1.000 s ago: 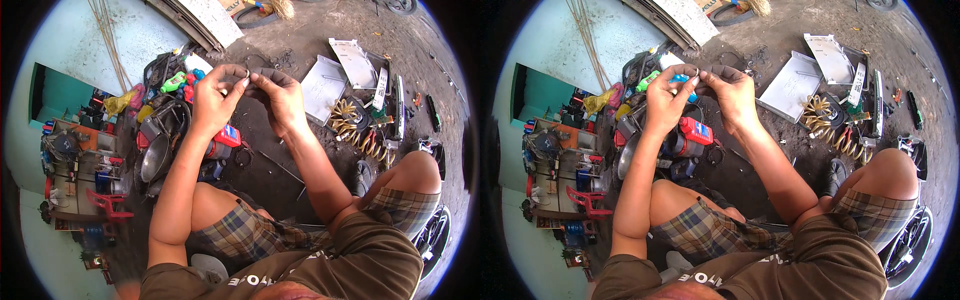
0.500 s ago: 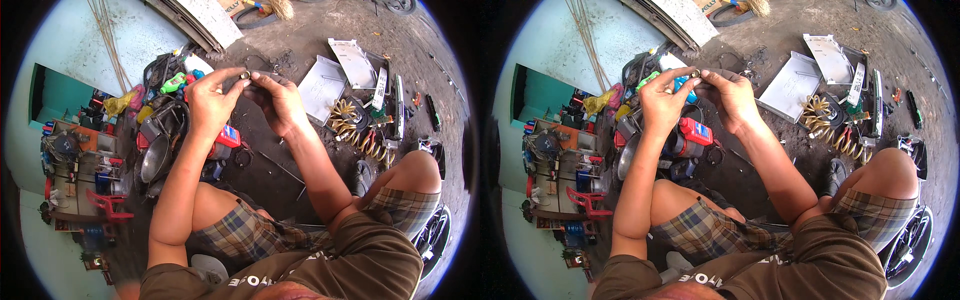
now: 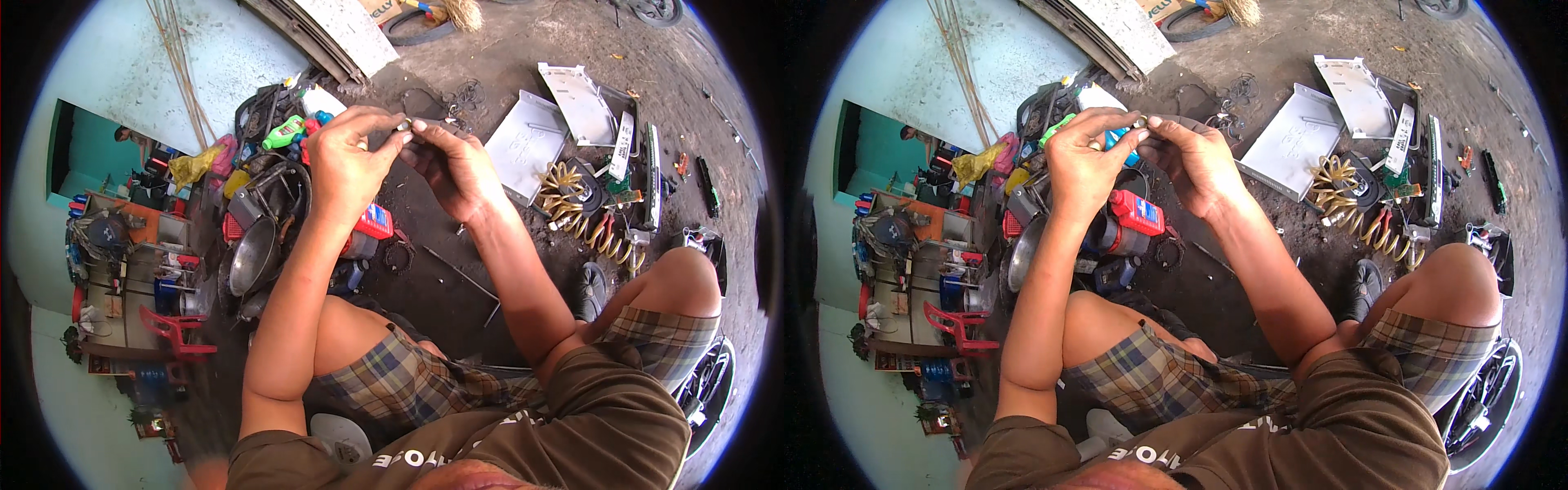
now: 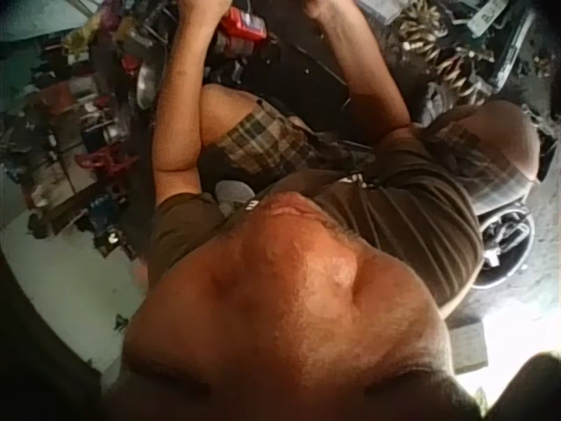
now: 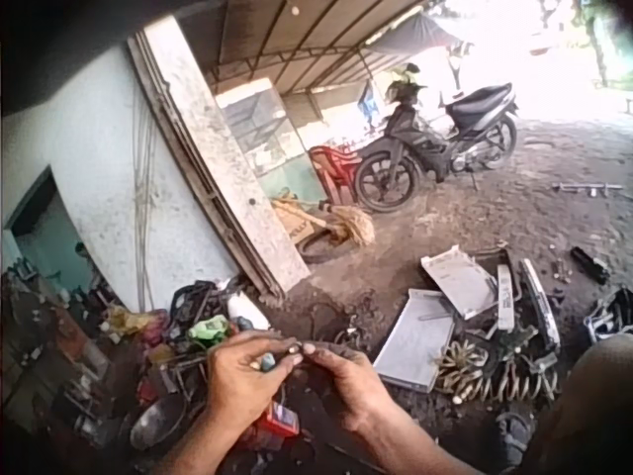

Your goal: The person sits on the floor of a cluttered workshop and assembles small mechanical components by hand. They pick up various metal rings, bushings, and cylindrical parts, fitting them together and inspecting the fit repeatedly.

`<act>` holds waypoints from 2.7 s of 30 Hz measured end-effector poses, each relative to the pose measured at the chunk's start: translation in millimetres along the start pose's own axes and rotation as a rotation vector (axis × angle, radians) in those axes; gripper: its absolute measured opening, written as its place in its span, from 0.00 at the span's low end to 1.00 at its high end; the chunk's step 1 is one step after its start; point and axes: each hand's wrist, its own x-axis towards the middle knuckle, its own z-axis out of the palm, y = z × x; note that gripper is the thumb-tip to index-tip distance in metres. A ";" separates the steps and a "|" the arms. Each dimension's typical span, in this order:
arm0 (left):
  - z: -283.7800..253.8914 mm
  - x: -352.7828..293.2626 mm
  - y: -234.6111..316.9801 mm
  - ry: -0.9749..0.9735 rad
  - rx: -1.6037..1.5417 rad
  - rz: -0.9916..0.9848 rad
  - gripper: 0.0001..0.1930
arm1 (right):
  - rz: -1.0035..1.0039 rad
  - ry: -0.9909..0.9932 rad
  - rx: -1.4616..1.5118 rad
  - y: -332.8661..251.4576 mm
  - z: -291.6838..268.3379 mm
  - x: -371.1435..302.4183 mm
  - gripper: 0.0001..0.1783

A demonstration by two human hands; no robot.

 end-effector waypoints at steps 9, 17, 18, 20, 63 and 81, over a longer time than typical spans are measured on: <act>2.5 1.5 1.1 -0.055 0.050 -0.020 0.10 | 0.156 -0.086 0.153 7.7 -16.6 15.4 0.10; 3.6 1.1 -1.7 -0.087 0.004 -0.056 0.10 | 0.124 -0.092 0.149 12.3 -21.6 20.5 0.10; 2.6 1.3 0.6 -0.096 0.017 -0.064 0.10 | 0.118 -0.092 0.134 11.6 -21.6 20.1 0.10; 2.9 1.2 0.9 -0.097 0.021 -0.060 0.10 | 0.105 -0.059 0.115 10.3 -19.7 19.6 0.10; 19.1 -3.1 -22.0 -0.130 0.113 0.012 0.08 | -0.150 0.190 0.011 28.5 -15.8 15.7 0.08; 21.8 -7.9 -25.7 -0.170 -0.230 -0.266 0.11 | 0.141 0.165 0.396 30.6 -33.3 28.5 0.06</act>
